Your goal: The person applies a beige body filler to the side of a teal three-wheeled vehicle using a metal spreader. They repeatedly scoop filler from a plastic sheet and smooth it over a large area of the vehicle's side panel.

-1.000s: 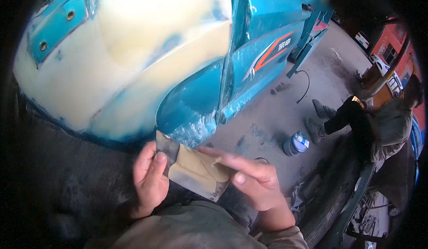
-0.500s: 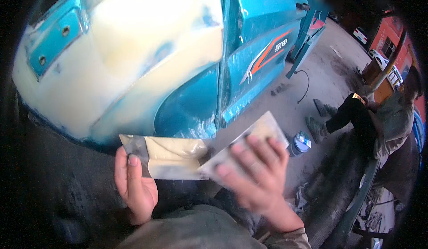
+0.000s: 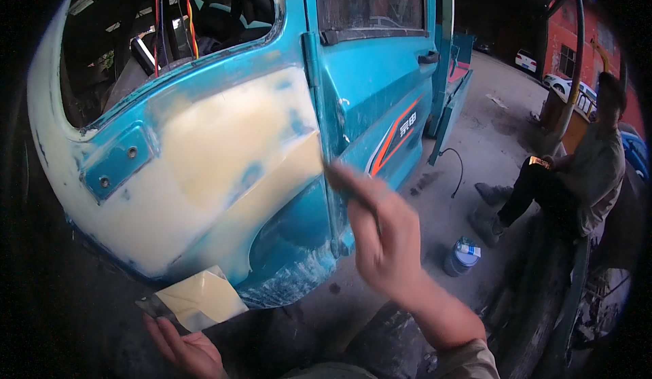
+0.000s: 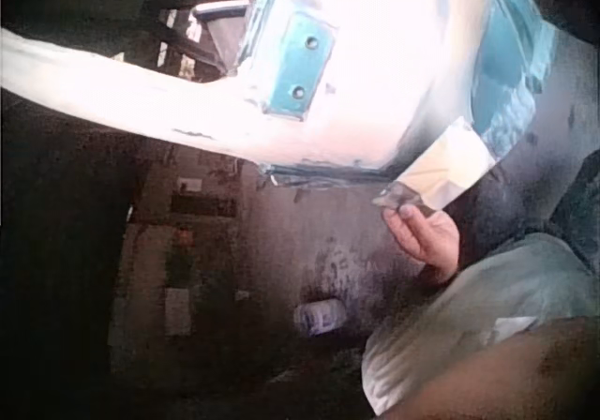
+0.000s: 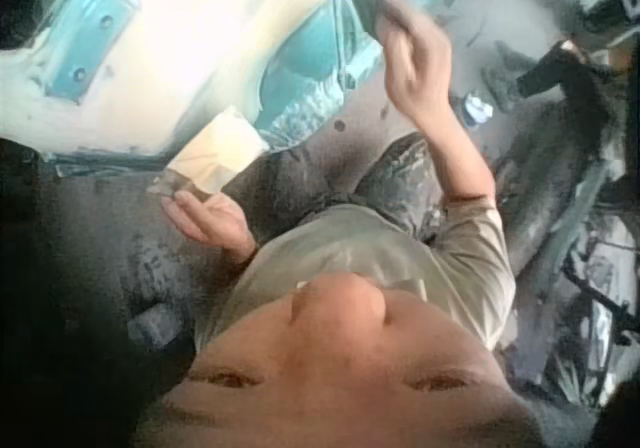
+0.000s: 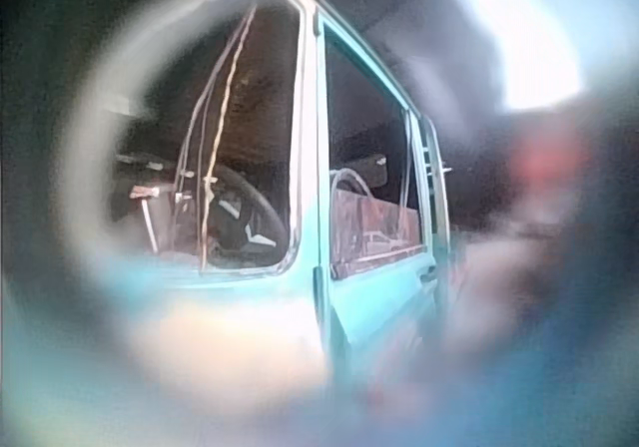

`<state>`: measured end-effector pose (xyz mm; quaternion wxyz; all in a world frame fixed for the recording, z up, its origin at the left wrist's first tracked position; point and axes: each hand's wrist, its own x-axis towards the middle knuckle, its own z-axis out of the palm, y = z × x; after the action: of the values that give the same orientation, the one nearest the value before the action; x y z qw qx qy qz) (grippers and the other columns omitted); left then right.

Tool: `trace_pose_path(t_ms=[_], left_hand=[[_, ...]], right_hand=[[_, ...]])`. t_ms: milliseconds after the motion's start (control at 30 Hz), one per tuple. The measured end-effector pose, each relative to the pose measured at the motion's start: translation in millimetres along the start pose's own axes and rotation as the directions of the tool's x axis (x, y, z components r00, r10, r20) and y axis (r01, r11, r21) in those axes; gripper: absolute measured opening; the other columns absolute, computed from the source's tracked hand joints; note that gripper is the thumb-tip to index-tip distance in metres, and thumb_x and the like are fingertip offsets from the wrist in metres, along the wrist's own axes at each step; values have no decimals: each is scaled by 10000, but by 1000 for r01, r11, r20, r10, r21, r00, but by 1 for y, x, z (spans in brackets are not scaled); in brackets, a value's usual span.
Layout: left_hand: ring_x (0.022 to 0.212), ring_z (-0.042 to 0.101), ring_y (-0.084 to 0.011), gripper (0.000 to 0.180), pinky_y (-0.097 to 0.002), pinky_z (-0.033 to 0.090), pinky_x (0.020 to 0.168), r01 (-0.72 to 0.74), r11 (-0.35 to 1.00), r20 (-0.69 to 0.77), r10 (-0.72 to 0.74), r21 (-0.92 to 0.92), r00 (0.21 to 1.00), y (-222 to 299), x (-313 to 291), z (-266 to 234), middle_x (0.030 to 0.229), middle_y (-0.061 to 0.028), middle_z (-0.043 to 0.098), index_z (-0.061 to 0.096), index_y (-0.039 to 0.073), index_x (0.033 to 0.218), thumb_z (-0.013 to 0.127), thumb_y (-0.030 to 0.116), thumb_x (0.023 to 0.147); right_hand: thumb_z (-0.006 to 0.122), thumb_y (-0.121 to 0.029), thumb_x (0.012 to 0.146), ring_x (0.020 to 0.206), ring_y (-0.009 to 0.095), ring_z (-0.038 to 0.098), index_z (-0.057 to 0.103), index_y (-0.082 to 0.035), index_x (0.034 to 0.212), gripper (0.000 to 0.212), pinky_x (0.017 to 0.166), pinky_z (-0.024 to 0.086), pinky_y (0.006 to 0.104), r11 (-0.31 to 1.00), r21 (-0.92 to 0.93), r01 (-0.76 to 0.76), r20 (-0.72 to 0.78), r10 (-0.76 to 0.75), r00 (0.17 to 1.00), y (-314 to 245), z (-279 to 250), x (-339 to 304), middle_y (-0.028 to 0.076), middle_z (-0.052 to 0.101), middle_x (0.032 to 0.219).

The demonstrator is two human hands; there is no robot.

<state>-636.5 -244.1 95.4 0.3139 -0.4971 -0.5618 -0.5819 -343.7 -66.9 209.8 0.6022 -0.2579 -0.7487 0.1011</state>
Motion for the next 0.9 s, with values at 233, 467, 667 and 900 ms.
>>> trace_pose_path(t_ms=[233, 467, 667, 900], left_hand=[[981, 691, -427, 448, -441, 576, 769, -111, 989, 135, 97, 98, 986, -12, -14, -5, 1322, -304, 572, 567, -16, 1389, 614, -64, 946], [974, 678, -457, 355, -479, 579, 820, -299, 912, 253, 230, 281, 940, -9, -9, -11, 1263, -300, 603, 618, -55, 1280, 684, -41, 932], [1019, 667, -417, 355, -446, 582, 859, -124, 987, 167, 106, 100, 980, -27, -25, -5, 1237, -297, 617, 600, -103, 1268, 685, -85, 925], [1022, 660, -355, 306, -421, 575, 878, 333, 811, 139, -304, -482, 942, -26, -37, -3, 1234, -288, 613, 570, -134, 1275, 616, -74, 978]], right_hand=[[519, -97, 944, 849, 406, 694, 667, 38, 1240, 357, 810, 540, 436, 966, -150, -212, -176, 185, 967, 7, 34, 103, 281, 691, 938], [497, -107, 945, 868, 383, 670, 672, 17, 1256, 377, 817, 531, 461, 927, -301, -224, -217, 162, 963, 3, 53, 117, 241, 688, 1011], [467, -78, 954, 672, 280, 671, 654, 52, 1297, 411, 705, 543, 391, 906, -395, -154, -252, 55, 966, 6, 61, 120, 243, 693, 811], [514, -123, 954, 953, 401, 684, 644, 17, 1302, 396, 864, 539, 464, 849, -468, -247, -253, 139, 957, -13, 77, 117, 213, 678, 1137]])
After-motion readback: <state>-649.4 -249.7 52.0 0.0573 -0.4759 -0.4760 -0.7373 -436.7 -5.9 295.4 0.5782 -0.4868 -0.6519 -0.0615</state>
